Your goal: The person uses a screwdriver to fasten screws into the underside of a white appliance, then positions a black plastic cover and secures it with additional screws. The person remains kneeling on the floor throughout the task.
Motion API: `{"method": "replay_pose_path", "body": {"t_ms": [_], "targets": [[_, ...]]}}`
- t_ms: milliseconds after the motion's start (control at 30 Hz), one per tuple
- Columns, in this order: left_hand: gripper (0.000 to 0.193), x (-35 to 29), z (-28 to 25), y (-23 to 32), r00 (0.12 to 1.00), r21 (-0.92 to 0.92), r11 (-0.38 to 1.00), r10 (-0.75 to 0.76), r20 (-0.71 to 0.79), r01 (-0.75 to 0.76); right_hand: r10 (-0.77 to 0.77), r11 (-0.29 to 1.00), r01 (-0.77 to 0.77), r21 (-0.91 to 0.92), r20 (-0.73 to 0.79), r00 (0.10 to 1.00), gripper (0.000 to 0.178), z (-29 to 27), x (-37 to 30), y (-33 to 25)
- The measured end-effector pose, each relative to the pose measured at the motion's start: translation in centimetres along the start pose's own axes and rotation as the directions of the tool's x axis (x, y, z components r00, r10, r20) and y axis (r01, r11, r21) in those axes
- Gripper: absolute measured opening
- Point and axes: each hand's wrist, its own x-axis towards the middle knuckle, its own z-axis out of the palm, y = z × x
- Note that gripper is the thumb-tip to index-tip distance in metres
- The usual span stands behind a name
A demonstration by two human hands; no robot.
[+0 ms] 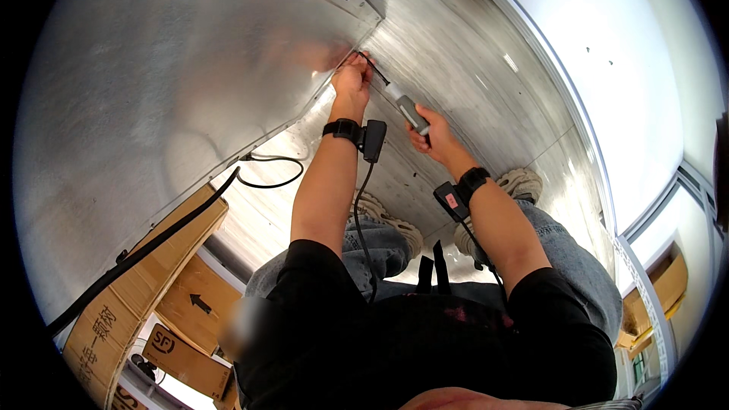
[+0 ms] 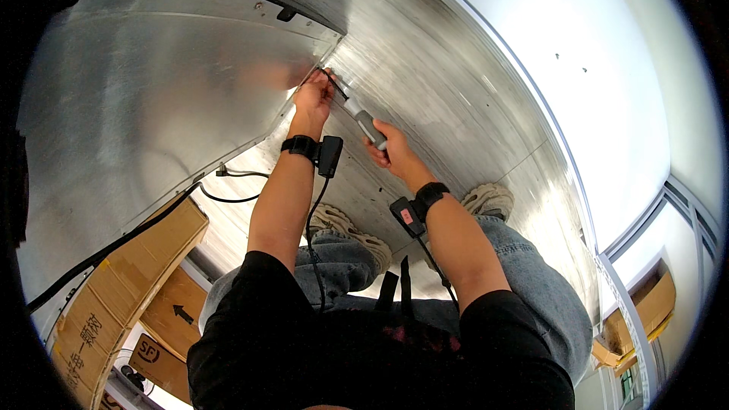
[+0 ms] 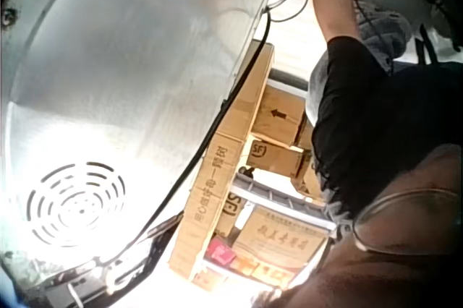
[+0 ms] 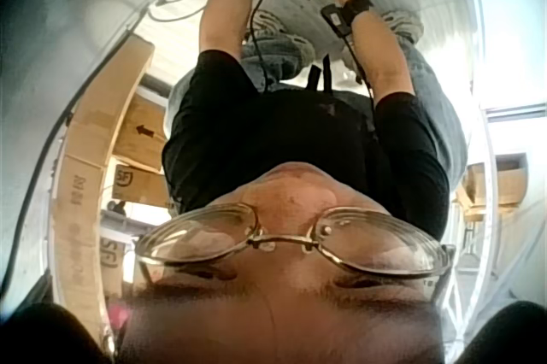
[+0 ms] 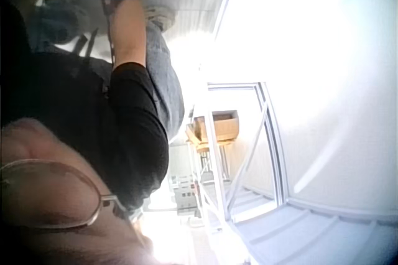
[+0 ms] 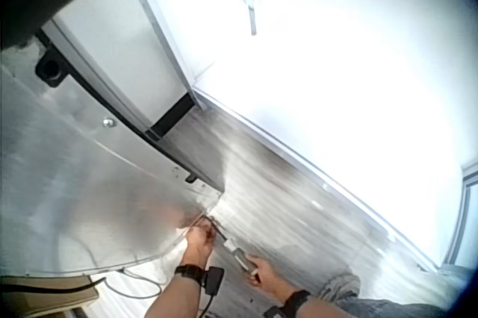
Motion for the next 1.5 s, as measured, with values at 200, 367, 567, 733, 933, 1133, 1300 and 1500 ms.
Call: {"method": "replay_pose_path", "body": {"t_ms": [200, 367, 567, 733, 933, 1133, 1300, 1500], "targets": [[0.042, -1.4, 0.8, -0.2, 0.999, 0.066, 0.997, 0.046, 0.013, -0.047, 0.067, 0.995, -0.069, -0.066, -0.034, 0.997, 0.044, -0.8, -1.2, 0.3], [0.036, -2.3, 2.3, 0.2, 0.996, 0.036, 0.999, 0.017, 0.085, -0.02, -0.114, 0.986, 0.096, -0.133, -0.13, 0.985, 0.032, -0.6, -1.5, -0.8], [0.024, -6.1, 10.2, 1.0, 0.94, 0.058, 0.993, 0.078, 0.333, -0.103, -0.465, 0.885, 0.413, -0.217, -0.342, 0.817, 0.022, -3.0, -4.6, -4.7], [0.025, -11.3, 19.7, 0.9, 0.755, 0.1, 0.959, 0.143, 0.64, -0.267, -0.728, 0.645, 0.745, -0.172, -0.436, 0.529, 0.023, -6.1, -9.3, -7.7], [0.025, -15.0, 29.1, -4.4, 0.279, 0.24, 0.17, 0.26, 0.925, -0.956, -0.674, 0.439, 0.89, -0.12, -0.699, 0.238, 0.017, -9.0, -14.9, -8.6], [0.022, -13.9, 32.3, -7.7, 0.018, 0.067, -0.244, 0.196, 0.98, -0.968, -0.636, 0.377, 0.914, -0.147, -0.759, 0.141, 0.016, -11.1, -16.9, -7.4], [0.013, -13.0, 33.0, -8.3, -0.031, 0.026, -0.302, 0.182, 0.983, -0.953, -0.648, 0.39, 0.907, -0.159, -0.747, 0.148, 0.016, -11.4, -17.0, -6.8], [0.01, -12.8, 32.9, -8.1, -0.041, 0.018, -0.283, 0.202, 0.979, -0.959, -0.663, 0.407, 0.899, -0.163, -0.73, 0.168, 0.017, -11.1, -16.5, -6.3]]}}
